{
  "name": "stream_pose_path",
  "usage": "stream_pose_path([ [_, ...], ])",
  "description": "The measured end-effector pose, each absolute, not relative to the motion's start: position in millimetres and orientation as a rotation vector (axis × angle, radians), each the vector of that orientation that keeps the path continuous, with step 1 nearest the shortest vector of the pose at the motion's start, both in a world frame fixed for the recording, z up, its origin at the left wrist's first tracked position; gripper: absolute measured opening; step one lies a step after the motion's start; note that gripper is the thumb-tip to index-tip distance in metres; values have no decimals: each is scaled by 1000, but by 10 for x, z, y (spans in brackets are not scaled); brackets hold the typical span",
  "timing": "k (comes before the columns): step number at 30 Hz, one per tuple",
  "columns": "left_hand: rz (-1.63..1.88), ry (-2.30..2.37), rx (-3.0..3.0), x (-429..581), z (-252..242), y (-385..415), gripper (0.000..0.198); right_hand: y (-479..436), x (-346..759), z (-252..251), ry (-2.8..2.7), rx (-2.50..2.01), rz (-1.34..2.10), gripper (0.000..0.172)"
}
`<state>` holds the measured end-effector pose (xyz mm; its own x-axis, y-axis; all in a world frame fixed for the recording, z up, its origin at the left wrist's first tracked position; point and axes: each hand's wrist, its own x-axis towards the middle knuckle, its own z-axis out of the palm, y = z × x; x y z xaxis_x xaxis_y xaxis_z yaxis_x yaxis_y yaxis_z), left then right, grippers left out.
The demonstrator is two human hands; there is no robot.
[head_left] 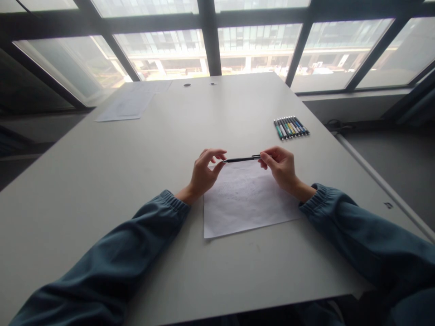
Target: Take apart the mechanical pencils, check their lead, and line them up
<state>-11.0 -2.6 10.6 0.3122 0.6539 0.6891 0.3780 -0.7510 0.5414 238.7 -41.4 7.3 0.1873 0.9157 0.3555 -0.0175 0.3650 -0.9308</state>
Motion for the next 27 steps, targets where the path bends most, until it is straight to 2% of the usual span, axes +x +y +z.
stream_pose_path([
  [12, 1436, 904, 2315, -106, 141, -34, 23, -417, 2375, 91, -1186, -993, 823, 31],
  [17, 1457, 862, 2287, -103, 161, -55, 13, -412, 2384, 69, -1191, -976, 823, 29],
  [27, 1437, 901, 2276, -87, 179, -63, 13, -414, 2386, 72, -1187, -944, 829, 26],
])
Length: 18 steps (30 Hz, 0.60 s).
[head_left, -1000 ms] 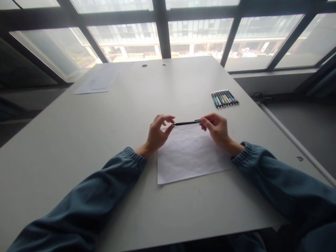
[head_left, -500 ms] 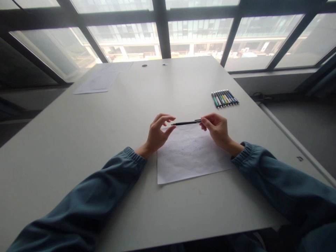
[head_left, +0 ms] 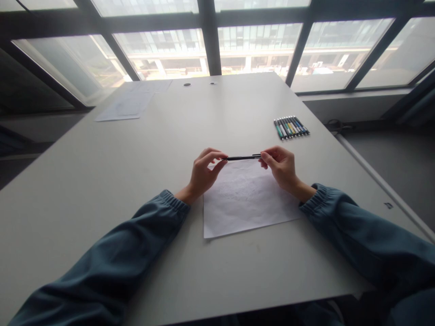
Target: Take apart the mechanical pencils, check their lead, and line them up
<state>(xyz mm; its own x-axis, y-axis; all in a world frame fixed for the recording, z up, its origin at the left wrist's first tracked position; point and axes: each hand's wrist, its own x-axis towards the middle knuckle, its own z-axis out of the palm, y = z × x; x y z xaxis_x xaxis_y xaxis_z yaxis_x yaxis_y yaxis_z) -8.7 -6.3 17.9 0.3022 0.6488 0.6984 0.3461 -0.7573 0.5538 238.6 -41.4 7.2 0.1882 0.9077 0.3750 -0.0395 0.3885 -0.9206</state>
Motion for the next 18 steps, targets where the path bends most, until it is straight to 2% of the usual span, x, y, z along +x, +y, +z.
stream_pose_path([
  [18, 1396, 932, 2216, -101, 138, -54, 32, -422, 2409, 58, -1258, -968, 896, 28],
])
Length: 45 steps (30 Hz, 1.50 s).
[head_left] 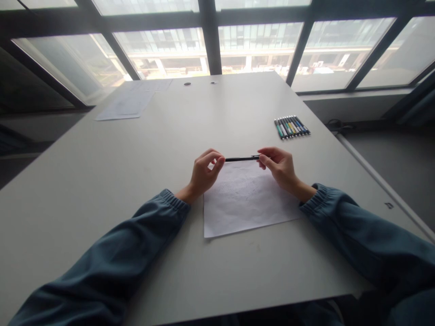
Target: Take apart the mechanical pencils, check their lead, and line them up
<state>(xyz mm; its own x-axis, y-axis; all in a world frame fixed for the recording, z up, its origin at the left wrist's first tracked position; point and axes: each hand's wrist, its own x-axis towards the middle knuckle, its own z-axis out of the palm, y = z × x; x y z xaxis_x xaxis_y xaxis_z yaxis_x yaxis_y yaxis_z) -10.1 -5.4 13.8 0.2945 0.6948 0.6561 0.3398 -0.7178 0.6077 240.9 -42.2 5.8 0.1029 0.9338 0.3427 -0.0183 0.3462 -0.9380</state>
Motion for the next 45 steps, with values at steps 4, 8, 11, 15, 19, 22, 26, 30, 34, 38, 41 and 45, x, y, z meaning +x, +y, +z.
stream_pose_path([
  [4, 1395, 933, 2194, -103, 142, -52, 38, -430, 2408, 63, -1300, -952, 926, 25],
  [8, 1374, 959, 2180, -108, 138, -48, 44, -423, 2397, 58, -1282, -913, 984, 27],
  [11, 1373, 954, 2172, -110, 136, -49, 49, -429, 2392, 66, -1288, -891, 1025, 28],
  [15, 1365, 938, 2165, -110, 140, -53, 54, -446, 2392, 94, -1286, -894, 1035, 30],
  [19, 1337, 950, 2160, -117, 131, -59, 59, -444, 2392, 104, -1281, -882, 1025, 31],
  [22, 1299, 975, 2151, -129, 109, -56, 62, -441, 2387, 102, -1281, -889, 1014, 31],
  [26, 1298, 981, 2141, -133, 104, -51, 60, -441, 2386, 95, -1272, -924, 982, 31],
  [30, 1360, 959, 2107, -113, 144, -55, 50, -424, 2399, 69, -1221, -920, 919, 26],
  [34, 1404, 974, 2075, -103, 161, -64, 39, -397, 2419, 33, -1155, -933, 885, 23],
  [38, 1399, 1016, 2060, -109, 124, -65, 29, -384, 2427, 20, -1130, -950, 858, 19],
  [41, 1414, 1032, 2040, -108, 96, -50, 29, -385, 2419, 33, -1136, -990, 821, 20],
  [45, 1356, 959, 2121, -98, 107, -34, 24, -393, 2404, 64, -1143, -1017, 789, 24],
])
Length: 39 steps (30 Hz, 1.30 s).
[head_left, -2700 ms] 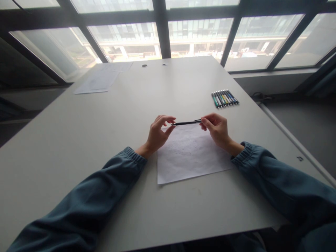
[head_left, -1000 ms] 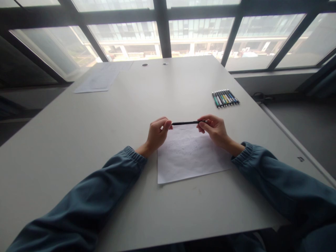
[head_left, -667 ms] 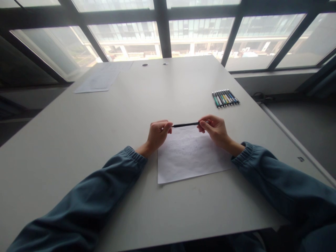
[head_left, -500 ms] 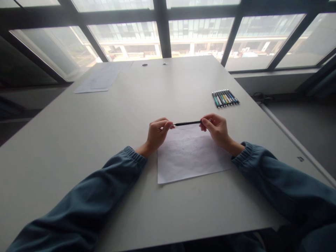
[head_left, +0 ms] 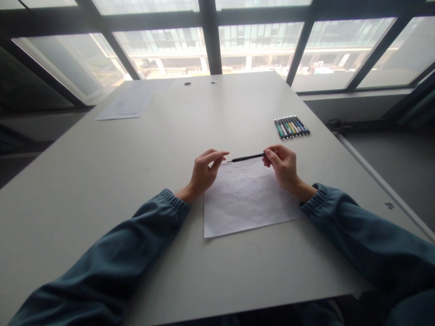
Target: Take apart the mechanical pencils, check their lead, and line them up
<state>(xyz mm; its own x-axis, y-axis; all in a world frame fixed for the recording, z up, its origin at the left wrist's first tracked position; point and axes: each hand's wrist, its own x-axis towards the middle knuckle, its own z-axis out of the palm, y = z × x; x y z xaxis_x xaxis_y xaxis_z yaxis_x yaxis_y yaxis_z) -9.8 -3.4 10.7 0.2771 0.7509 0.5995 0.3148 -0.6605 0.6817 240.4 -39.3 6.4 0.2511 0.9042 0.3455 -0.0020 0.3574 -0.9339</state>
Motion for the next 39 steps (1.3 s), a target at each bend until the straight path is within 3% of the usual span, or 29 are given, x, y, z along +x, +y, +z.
stream_pose_path([
  [12, 1179, 899, 2182, -90, 112, -17, 26, -408, 2394, 88, -1182, -1031, 745, 23],
  [32, 1232, 954, 2208, -94, 53, -2, 22, -337, 2447, 35, -1072, -1049, 702, 19],
  [39, 1268, 991, 2208, -100, 56, 2, 21, -253, 2508, 4, -923, -1041, 694, 25],
])
